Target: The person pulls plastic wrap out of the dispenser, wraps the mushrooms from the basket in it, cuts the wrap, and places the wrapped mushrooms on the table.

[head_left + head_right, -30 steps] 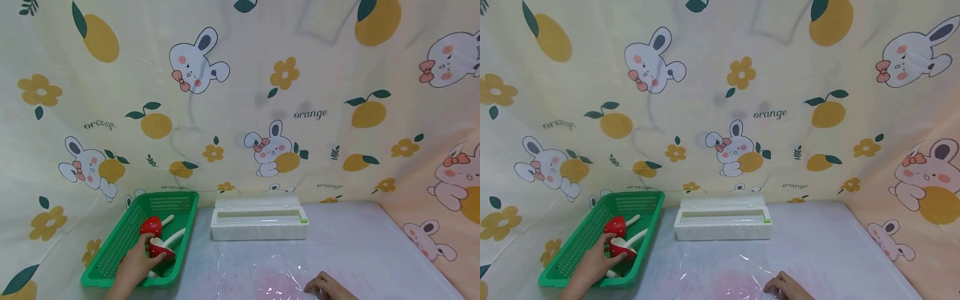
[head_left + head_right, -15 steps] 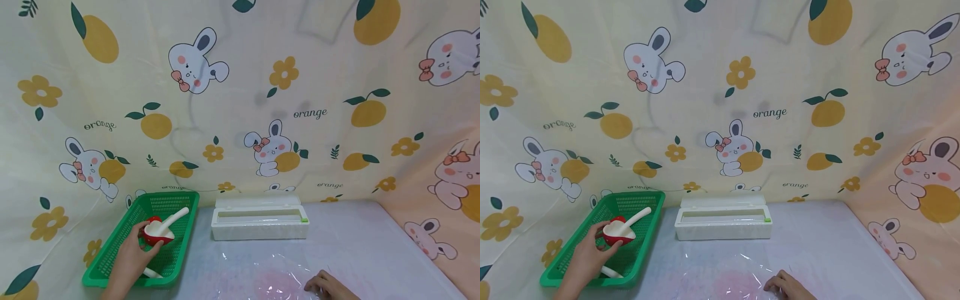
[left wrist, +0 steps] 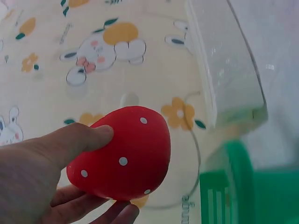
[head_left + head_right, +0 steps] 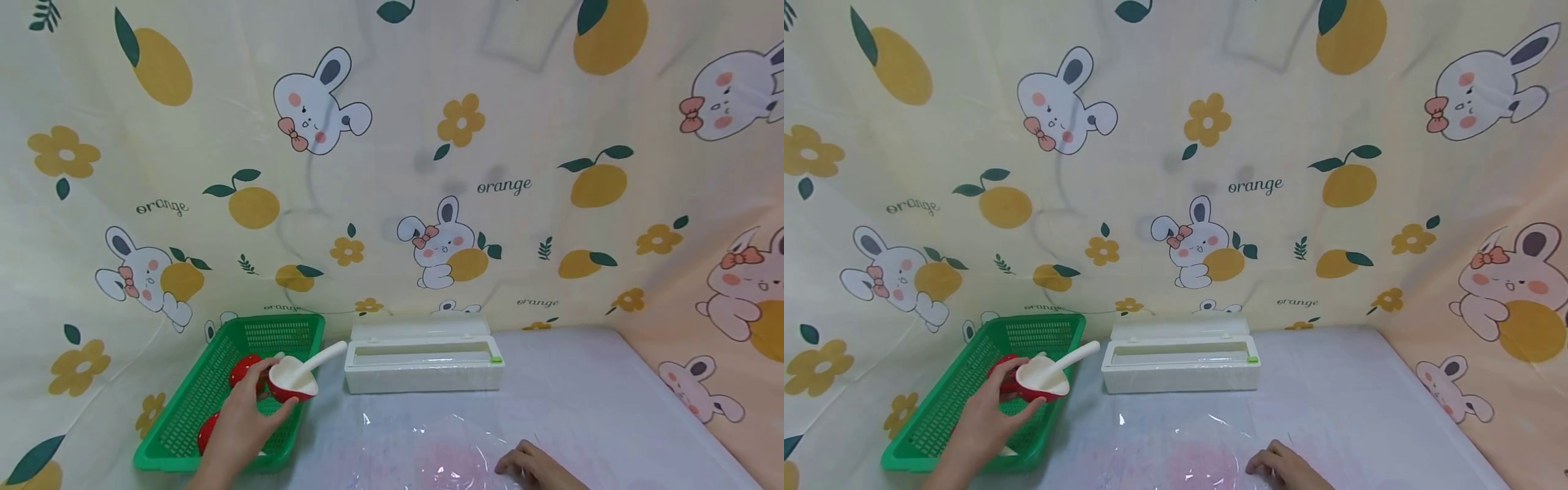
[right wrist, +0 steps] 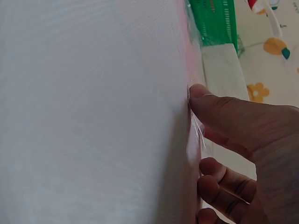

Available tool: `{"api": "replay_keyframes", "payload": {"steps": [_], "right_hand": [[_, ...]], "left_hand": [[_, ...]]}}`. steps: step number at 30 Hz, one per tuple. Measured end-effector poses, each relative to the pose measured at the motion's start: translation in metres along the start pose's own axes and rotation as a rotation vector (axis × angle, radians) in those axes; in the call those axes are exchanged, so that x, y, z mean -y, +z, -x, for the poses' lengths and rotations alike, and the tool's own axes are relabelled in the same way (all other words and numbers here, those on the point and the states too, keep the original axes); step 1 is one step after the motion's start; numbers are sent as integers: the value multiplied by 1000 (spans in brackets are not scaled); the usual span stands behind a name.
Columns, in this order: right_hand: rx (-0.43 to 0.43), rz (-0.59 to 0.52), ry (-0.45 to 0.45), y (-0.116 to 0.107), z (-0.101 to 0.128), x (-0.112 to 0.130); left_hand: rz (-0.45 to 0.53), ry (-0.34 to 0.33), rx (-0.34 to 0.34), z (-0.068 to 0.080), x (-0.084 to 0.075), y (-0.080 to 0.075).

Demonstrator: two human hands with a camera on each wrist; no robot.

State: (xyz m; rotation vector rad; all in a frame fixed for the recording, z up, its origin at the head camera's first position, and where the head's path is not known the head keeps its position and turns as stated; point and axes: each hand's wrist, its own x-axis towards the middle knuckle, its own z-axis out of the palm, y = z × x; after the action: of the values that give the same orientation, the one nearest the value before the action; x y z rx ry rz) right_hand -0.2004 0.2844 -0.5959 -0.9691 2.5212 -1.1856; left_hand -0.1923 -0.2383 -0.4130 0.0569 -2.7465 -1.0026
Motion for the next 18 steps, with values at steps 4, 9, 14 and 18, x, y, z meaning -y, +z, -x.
{"api": "replay_keyframes", "payload": {"steps": [4, 9, 14, 18], "right_hand": [[12, -30, 75, -1, -1, 4], [15, -51, 92, -2, -2, 2], [16, -61, 103, -2, -3, 5], [14, -59, 137, -2, -4, 11]], "left_hand": [[-18, 28, 13, 1, -7, 14], [13, 108, 32, 3, -12, 33], [32, 149, 80, 5, -18, 54], [47, 183, 140, 2, -22, 69]]}}
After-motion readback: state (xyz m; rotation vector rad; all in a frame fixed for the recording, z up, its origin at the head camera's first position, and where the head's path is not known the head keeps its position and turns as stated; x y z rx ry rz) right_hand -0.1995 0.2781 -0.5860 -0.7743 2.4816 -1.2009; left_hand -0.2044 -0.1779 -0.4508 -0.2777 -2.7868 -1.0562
